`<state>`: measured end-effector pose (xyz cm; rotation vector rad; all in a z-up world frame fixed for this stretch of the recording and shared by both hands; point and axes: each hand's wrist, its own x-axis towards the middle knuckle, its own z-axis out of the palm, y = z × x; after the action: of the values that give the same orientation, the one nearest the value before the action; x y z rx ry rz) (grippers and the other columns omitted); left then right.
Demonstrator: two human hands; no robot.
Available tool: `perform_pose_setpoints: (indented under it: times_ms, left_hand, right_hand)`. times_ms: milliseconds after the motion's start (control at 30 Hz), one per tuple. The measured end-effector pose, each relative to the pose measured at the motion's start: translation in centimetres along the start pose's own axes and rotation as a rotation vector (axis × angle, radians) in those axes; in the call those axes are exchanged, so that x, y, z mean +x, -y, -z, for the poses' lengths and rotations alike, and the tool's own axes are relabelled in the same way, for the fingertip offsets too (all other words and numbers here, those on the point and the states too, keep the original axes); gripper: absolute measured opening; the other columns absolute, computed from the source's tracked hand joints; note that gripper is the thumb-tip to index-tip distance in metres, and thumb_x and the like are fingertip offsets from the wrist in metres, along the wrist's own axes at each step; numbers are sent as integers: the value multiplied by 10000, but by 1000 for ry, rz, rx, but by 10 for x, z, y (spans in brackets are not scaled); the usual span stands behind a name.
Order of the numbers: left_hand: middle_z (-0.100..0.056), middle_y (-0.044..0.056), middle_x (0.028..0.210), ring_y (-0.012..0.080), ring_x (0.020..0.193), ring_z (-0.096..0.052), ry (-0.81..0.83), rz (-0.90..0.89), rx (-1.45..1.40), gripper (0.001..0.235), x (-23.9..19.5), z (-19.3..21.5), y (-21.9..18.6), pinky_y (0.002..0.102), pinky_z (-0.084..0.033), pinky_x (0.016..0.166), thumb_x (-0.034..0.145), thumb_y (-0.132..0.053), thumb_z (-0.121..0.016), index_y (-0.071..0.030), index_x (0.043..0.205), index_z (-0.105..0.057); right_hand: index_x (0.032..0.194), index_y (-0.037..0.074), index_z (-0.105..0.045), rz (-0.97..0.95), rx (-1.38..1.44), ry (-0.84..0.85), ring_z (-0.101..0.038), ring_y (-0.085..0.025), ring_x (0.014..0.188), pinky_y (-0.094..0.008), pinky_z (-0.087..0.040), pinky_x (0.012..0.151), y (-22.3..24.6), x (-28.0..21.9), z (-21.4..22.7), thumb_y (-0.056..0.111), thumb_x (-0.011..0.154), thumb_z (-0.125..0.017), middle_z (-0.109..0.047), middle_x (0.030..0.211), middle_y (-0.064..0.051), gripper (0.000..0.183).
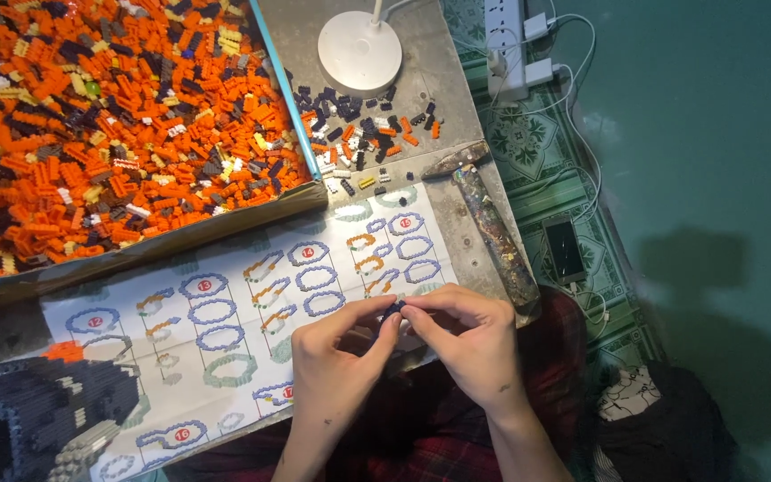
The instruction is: The person assembles a small structure using small plastic bricks, following a printed instruction sheet. They pick up individual bricks from a pile on the table and connect them to form a curved shape.
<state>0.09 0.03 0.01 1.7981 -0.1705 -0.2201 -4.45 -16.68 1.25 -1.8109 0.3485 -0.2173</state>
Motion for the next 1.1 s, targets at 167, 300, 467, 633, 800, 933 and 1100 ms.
perform_pose_setpoints:
  times_ms: [167, 300, 467, 633, 800, 933, 1100]
  left_hand:
    - [-940, -7, 906, 98, 718, -905, -5, -4, -15, 157, -1, 0, 0, 210, -723, 692, 915, -169, -868, -145, 1063, -913]
    - [-943, 1, 972, 98, 775, -909, 5, -32, -22, 155, 0, 2, -1, 217, -735, 746, 920, -155, -867, -129, 1066, -911]
    - [-941, 8, 981, 101, 807, -911, 7, -65, -9, 159, -1, 1, 3, 221, -724, 776, 924, -148, -861, -119, 1073, -911]
    - [-941, 4, 980, 100, 804, -913, 12, -73, 3, 152, -1, 1, 2, 221, -724, 762, 927, -152, -859, -115, 1065, -911]
    - [-941, -6, 978, 101, 830, -916, 21, -78, 38, 159, -2, 0, 4, 230, -727, 769, 916, -180, -871, -132, 1060, -919]
    - [-946, -8, 997, 99, 882, -919, 34, -52, 34, 165, -1, 2, -1, 229, -723, 794, 912, -181, -872, -136, 1062, -925]
    - [-954, 0, 957, 86, 831, -921, 50, 3, 3, 167, -3, 2, 2, 223, -732, 792, 878, -185, -880, -147, 1029, -943]
  right_hand:
    - [980, 8, -907, -68, 25, 20, -840, -150, 823, -243, -721, 756, 3, 3, 3, -6, 907, -883, -894, 929, -118, 78]
    - [979, 6, -904, -80, 52, 40, -820, -153, 801, -245, -697, 736, 2, 3, 3, 4, 912, -889, -875, 902, -117, 68]
    - [970, -14, -907, -143, 91, 29, -829, -163, 771, -257, -715, 735, 1, 4, 3, -22, 902, -892, -871, 884, -119, 70]
    - [936, -27, -896, -217, 107, 51, -850, -176, 776, -270, -722, 766, -4, 7, 7, -30, 891, -902, -876, 861, -117, 46]
    - [921, -33, -896, -288, 94, 71, -856, -173, 762, -276, -726, 752, -4, 10, 10, -18, 886, -910, -883, 826, -117, 40]
    - [919, -37, -886, -292, 115, 77, -857, -181, 758, -285, -730, 750, -4, 10, 11, -21, 896, -898, -880, 824, -129, 31]
    - [916, -34, -887, -367, 124, 165, -849, -181, 779, -277, -706, 760, -6, 16, 20, -37, 864, -932, -885, 830, -137, 69]
